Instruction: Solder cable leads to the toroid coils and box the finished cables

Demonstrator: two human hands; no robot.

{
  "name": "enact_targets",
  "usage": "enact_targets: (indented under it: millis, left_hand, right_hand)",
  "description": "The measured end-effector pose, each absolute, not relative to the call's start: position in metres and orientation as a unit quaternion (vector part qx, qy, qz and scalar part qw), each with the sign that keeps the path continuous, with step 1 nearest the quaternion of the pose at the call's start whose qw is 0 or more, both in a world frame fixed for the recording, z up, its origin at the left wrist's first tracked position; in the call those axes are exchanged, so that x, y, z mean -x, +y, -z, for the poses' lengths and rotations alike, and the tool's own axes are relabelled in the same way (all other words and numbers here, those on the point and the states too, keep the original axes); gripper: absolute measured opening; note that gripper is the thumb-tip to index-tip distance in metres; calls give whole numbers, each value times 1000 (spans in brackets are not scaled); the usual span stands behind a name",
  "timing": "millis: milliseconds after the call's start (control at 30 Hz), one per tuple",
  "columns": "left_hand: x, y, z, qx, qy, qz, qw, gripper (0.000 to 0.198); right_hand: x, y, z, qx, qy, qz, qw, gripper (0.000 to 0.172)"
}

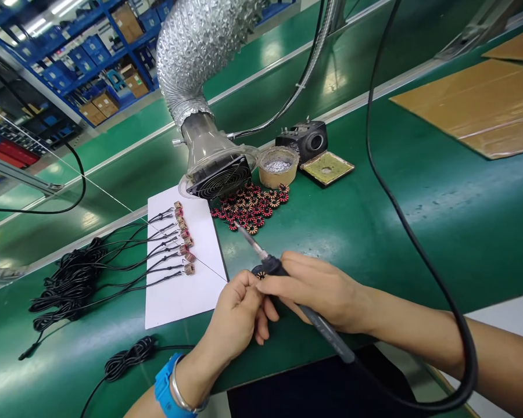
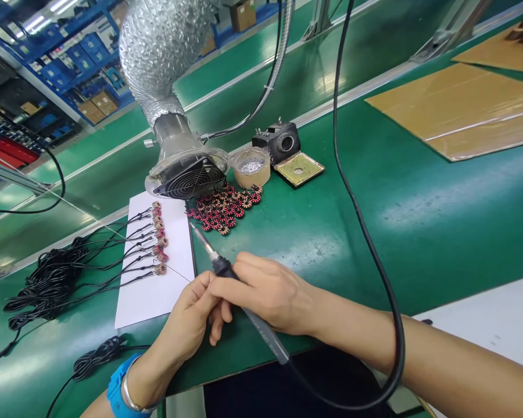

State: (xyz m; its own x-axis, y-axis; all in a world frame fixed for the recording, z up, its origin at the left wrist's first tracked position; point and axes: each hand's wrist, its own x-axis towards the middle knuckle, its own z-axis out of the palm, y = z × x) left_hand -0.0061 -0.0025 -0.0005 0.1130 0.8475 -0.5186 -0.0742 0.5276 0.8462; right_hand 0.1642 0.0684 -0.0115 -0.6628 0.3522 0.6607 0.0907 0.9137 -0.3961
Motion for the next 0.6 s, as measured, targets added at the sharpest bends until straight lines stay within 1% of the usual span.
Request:
enact_targets:
  millis: [67,133,233,300,433,600]
  left_hand:
    - [3,0,1,-327,583,-367,647,34]
    - [-1,3,0,-315,601,-376,631,31]
    - [-5,6,0,-309,620,-377,615,27]
    - [-6,7,1,-314,628,-376,605,25]
    - [-6,7,1,-329,639,-371,588,25]
    - [-7,9,0,-336,641,-368,584,27]
  right_hand:
    - [-169,67,13,158,-863,-188,440,25]
    - [-175,63,14,209,-814,-230,491,30]
    - [-186,55,16,276,-755,-304,511,38]
    - [-193,52,17,294,-737,-337,506,34]
    - [-199,50,19,310,-698,-385,519,20]
    - [-199,50,21,340,-660,-424,519,15]
